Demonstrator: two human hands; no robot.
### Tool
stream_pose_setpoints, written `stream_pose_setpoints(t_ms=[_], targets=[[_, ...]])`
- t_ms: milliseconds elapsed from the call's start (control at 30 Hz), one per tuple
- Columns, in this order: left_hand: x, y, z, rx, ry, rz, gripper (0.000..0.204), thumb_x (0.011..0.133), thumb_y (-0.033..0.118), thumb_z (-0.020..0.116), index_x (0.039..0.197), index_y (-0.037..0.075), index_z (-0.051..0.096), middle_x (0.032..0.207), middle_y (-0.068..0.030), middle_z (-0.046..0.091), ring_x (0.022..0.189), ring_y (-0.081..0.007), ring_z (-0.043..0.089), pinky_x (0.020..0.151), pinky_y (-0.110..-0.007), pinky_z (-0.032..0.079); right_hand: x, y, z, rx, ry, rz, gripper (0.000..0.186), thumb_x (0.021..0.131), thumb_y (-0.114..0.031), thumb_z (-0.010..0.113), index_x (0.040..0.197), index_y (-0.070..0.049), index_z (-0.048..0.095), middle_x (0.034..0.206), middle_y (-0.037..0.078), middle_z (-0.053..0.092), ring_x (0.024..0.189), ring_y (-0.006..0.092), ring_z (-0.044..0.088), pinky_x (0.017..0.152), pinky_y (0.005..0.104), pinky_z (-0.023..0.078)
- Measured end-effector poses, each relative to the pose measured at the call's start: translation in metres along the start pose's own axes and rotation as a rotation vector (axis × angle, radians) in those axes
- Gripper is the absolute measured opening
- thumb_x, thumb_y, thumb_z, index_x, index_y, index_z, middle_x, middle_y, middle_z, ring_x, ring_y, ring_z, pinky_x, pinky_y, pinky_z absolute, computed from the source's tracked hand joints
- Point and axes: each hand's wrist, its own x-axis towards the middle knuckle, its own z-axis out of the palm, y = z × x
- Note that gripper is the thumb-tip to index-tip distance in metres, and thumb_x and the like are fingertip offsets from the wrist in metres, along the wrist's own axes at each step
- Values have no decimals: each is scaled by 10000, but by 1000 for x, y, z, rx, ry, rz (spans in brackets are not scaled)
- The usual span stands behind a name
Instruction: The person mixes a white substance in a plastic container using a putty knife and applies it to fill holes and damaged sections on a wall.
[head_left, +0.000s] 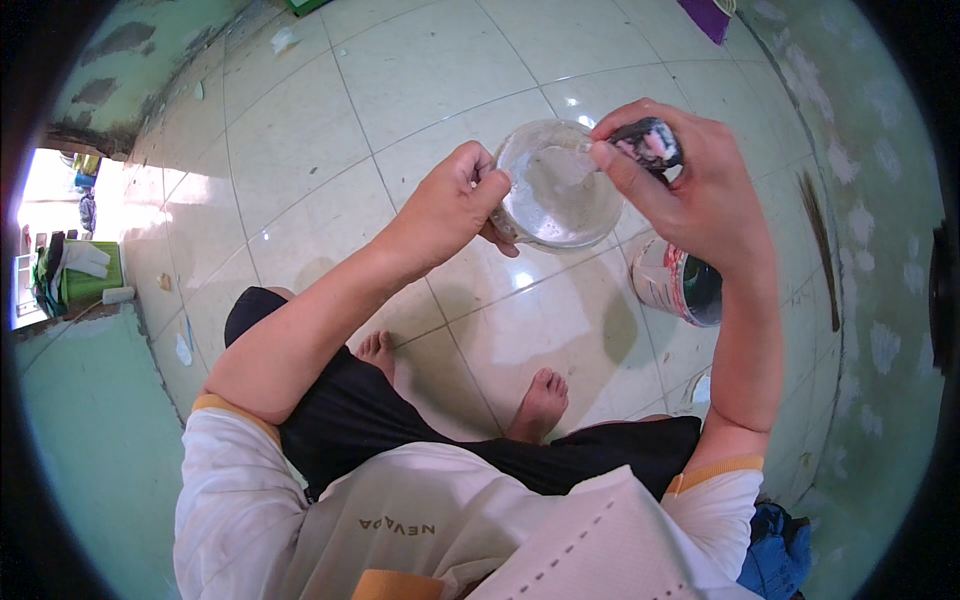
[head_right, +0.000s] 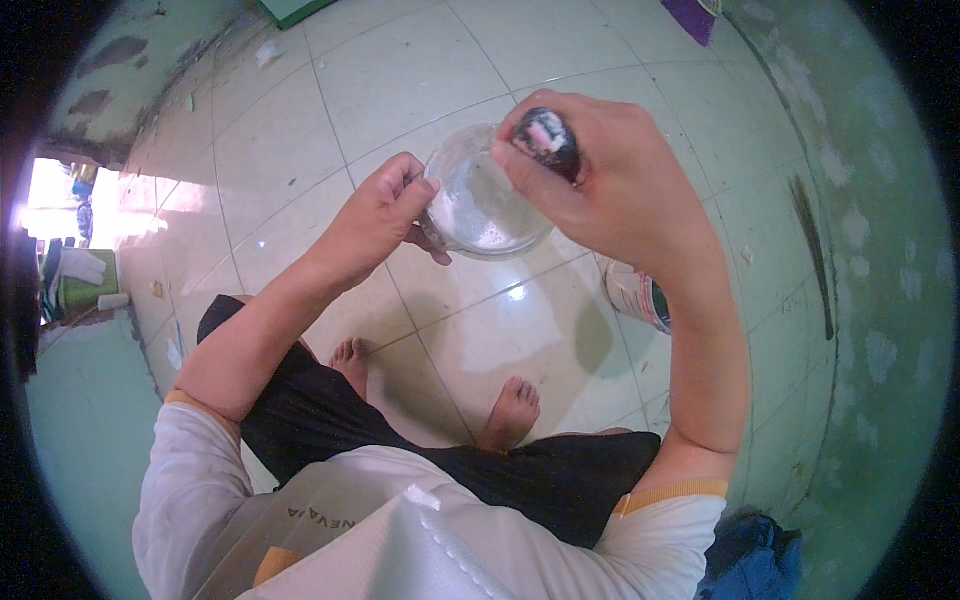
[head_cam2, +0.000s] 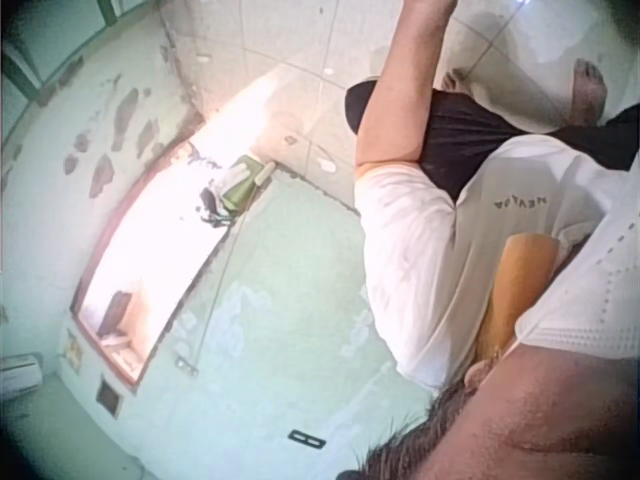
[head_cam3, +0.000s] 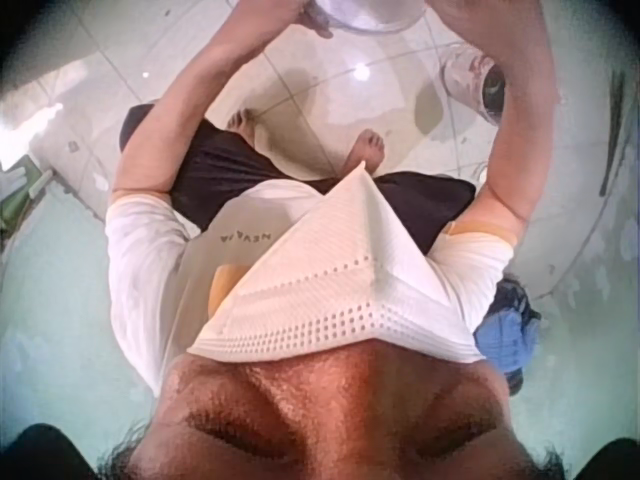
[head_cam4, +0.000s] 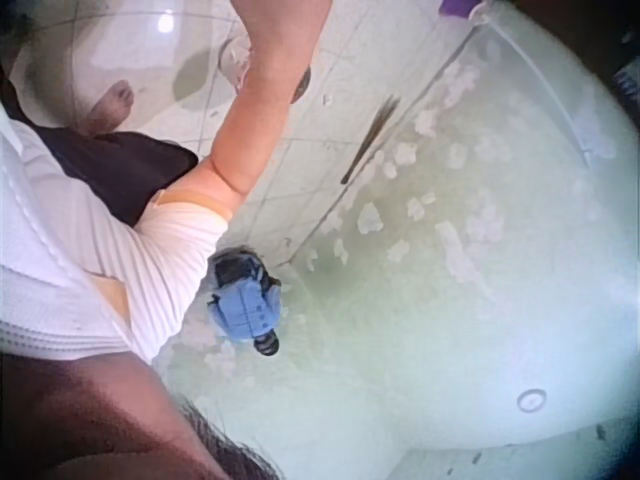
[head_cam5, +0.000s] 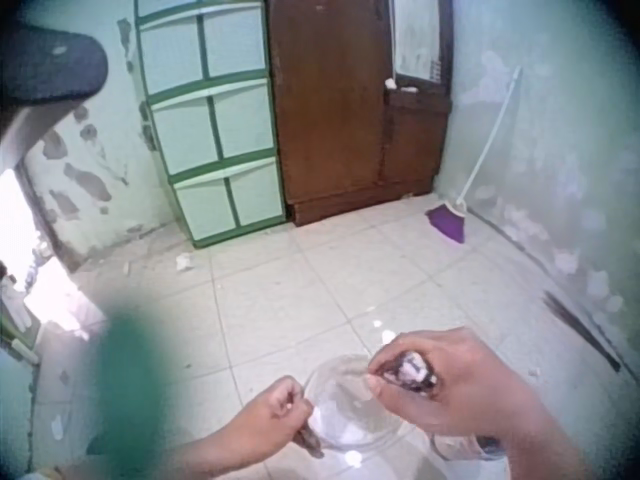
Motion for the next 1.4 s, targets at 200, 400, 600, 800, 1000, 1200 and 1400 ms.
stream_pose_setpoints(t_ms=[200,400,600,800,1000,1200,1400], targets=[[-1,-1,-1,-1,31,22,254,1050,242,487,1030,-9,451,932,-111,564,776,-202,663,666,-374,637,-4,4,0,14,-96,-20,169,893,-182,723,929,-24,675,643,75,583,532,164,491,525,286,425],[-2,4,-2,-21,57,28,253,1049,245,492,1034,-4,458,933,-111,575,785,-208,668,685,-397,640,-2,-10,-3,-50,55,33,162,889,-176,723,908,-23,674,638,83,575,528,156,489,517,285,419],[1,-5,0,-37,61,26,236,1050,236,498,1041,3,461,955,-112,580,797,-218,674,702,-410,645,-3,-7,15,50,17,-1,161,886,-172,717,900,-19,669,649,111,579,543,206,515,546,320,443],[1,-8,-2,-57,71,11,247,1051,245,500,1028,3,453,930,-120,579,769,-235,681,670,-408,644,-1,-7,9,-105,2,56,150,878,-161,708,914,-21,667,664,133,596,558,262,557,564,347,455],[5,-7,-2,-17,44,2,267,1050,253,508,994,6,422,891,-133,582,715,-257,702,630,-379,634,3,-7,23,33,54,75,137,876,-130,712,896,-5,660,659,106,606,550,183,553,551,309,443],[-1,-2,-4,-55,76,19,246,1039,229,504,996,3,416,884,-134,594,709,-259,715,630,-362,629,5,-13,9,-2,-17,112,125,882,-107,706,881,1,644,653,82,585,555,147,524,542,290,422],[-1,1,1,-53,73,23,258,1031,245,509,1020,3,420,800,-116,602,615,-252,706,550,-328,578,9,-19,20,-19,107,115,113,901,-89,682,882,12,634,674,83,606,584,125,529,559,279,426]])
